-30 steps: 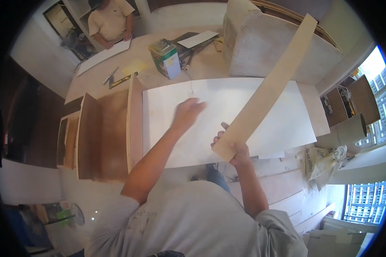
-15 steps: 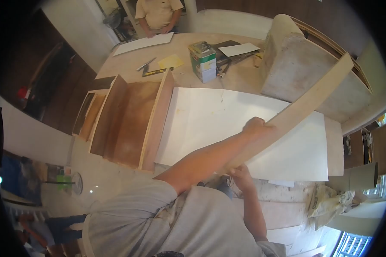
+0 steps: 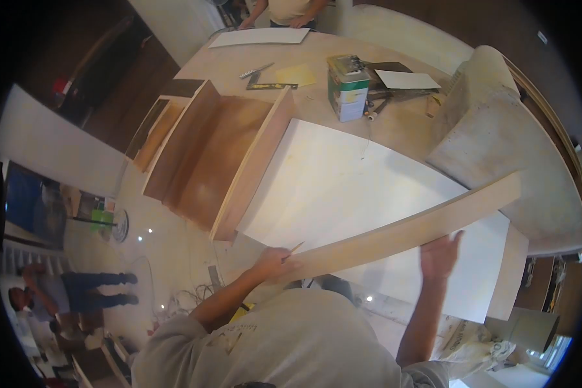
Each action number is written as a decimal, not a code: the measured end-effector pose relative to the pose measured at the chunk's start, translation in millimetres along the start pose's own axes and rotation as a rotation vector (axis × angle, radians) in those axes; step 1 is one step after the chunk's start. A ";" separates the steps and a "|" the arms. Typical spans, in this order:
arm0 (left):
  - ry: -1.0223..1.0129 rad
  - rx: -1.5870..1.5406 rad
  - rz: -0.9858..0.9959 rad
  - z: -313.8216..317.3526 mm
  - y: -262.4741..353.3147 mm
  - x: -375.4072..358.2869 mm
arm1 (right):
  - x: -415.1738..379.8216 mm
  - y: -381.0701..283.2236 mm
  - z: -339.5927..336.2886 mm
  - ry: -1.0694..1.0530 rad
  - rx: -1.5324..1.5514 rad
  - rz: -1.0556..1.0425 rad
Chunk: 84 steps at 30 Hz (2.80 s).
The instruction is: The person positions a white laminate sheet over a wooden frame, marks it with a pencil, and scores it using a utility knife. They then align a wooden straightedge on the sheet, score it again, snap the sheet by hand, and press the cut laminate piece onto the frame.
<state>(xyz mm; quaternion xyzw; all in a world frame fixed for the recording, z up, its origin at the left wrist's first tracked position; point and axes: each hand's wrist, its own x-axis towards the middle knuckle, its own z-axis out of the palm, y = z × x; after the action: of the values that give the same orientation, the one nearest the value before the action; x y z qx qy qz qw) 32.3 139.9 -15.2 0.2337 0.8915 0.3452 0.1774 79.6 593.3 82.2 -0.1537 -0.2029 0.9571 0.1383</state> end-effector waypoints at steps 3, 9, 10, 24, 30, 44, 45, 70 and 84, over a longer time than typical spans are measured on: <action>-0.045 0.037 -0.157 0.3 -31.1 -48.5 | -8.4 67.2 11.0 -0.013 -0.098 0.096; -0.076 -0.237 -0.491 5.4 -41.4 -136.0 | -10.0 140.9 -19.0 0.193 -0.247 0.438; -0.092 -0.290 -0.547 8.1 -40.3 -145.8 | -8.9 147.0 -31.9 0.191 -0.266 0.491; -0.102 -0.347 -0.681 53.5 -24.1 -155.6 | 35.0 151.4 -83.1 0.155 -1.247 0.611; -0.086 -0.280 -0.718 66.5 2.3 -133.4 | 69.9 130.4 -67.4 0.096 -1.251 0.629; 0.096 -0.170 -0.947 130.6 102.9 -123.7 | 171.5 57.4 -112.8 -0.002 -2.130 -0.334; 0.086 -0.169 -0.968 132.2 110.2 -121.7 | 182.5 55.6 -115.5 0.018 -2.136 -0.399; 0.190 -0.294 -0.966 174.6 151.2 -95.1 | 330.7 57.1 -131.3 0.048 -1.844 0.062; 0.124 -0.268 -0.867 216.4 122.6 -72.9 | 290.7 80.4 -177.4 0.233 -2.791 -0.360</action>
<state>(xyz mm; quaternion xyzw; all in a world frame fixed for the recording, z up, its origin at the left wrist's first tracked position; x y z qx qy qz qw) 232.0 295.8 -69.5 -0.2070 0.8634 0.3649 0.2804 -140.4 679.0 -176.1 -0.2115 -0.9743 -0.0765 0.0090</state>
